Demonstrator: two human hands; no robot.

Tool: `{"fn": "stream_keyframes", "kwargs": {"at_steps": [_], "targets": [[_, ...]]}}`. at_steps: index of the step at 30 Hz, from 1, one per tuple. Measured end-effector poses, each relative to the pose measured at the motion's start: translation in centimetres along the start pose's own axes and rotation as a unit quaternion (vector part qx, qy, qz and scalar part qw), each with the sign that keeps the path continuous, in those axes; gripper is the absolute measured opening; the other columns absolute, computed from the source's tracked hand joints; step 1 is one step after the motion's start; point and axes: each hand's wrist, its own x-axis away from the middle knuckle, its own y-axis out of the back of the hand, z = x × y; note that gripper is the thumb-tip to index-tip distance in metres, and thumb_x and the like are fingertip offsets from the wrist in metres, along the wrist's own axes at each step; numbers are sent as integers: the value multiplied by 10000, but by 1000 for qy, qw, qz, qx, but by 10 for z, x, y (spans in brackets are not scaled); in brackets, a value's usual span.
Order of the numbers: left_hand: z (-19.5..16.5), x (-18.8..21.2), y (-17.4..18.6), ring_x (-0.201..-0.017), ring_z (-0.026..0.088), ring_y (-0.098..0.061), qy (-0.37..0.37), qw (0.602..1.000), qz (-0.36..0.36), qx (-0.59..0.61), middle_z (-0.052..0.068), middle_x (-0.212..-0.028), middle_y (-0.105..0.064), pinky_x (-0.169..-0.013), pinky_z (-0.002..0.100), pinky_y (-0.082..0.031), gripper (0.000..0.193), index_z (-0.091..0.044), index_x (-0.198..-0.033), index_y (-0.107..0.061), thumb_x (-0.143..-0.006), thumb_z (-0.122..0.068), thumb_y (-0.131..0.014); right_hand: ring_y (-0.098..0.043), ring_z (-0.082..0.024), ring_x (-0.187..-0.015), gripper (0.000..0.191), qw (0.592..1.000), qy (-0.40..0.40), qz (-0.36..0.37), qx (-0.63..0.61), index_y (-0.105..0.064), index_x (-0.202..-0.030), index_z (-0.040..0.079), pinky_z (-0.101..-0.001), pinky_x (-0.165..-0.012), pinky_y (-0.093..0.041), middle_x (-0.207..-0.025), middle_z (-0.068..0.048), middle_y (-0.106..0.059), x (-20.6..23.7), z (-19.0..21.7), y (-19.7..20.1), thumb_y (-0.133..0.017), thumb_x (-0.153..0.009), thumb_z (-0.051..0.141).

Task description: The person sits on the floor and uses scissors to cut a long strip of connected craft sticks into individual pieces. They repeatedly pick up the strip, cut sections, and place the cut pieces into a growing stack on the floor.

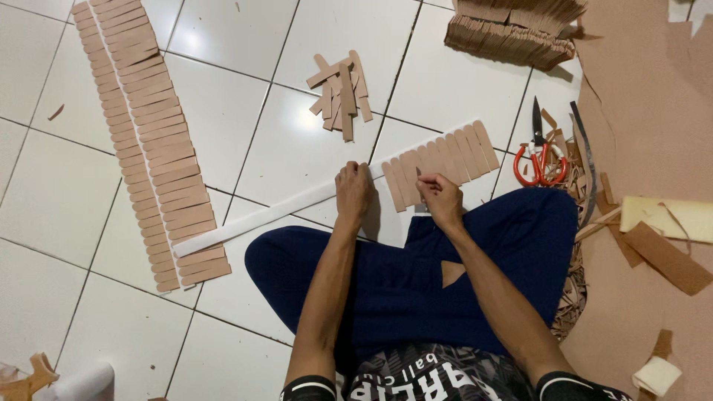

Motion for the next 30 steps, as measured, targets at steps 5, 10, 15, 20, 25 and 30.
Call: {"fn": "stream_keyframes", "kwargs": {"at_steps": [5, 10, 15, 20, 25, 30], "targets": [[-1, -3, -5, -1066, 321, -577, -27, 998, -48, 28, 170, -1144, -615, -951, 468, -440, 233, -48, -1098, -634, -865, -57, -618, -662, -74, -731, 205, 1000, 6, -2, 11, -747, -1077, 17, -223, -629, -535, -842, -44, -737, 4, -4, -8, -752, -919, 149], [1, 0, -6, -1126, 337, -570, -63, 994, -87, 3, 162, -1160, -617, -988, 478, -424, 296, -12, -1184, -624, -898, -89, -619, -674, -75, -738, 186, 1000, 15, 9, 5, -737, -1055, 17, -228, -638, -547, -853, -37, -744, 8, -7, -26, -742, -921, 146], [0, 11, -11, -1171, 336, -587, -39, 998, -53, 14, 118, -1231, -639, -997, 469, -451, 249, -45, -1142, -637, -895, -61, -609, -691, -96, -782, 182, 996, 65, -39, 35, -741, -1054, 16, -248, -703, -561, -885, -62, -762, 7, -5, -29, -755, -925, 143], [1, 17, -17, -1194, 345, -595, -21, 998, -46, 48, 114, -1284, -639, -951, 463, -496, 263, -48, -1162, -648, -901, -60, -626, -740, -129, -826, 170, 995, 65, 33, 68, -753, -1041, 31, -271, -731, -582, -912, -88, -786, 10, -7, -42, -750, -920, 151], [2, 18, -19, -1192, 317, -604, 0, 997, -47, 59, 91, -1267, -649, -949, 448, -506, 245, -59, -1170, -663, -928, -79, -638, -759, -154, -822, 186, 991, 82, 30, 97, -749, -1043, 29, -286, -735, -592, -914, -102, -787, 6, -7, -49, -755, -910, 158], [1, 16, -17, -1176, 336, -606, -6, 997, -40, 60, 111, -1253, -649, -926, 454, -510, 281, -39, -1151, -664, -871, -54, -634, -754, -163, -784, 196, 991, 54, 26, 119, -753, -1027, 30, -293, -718, -591, -881, -101, -785, 4, -7, -49, -764, -898, 177]]}}
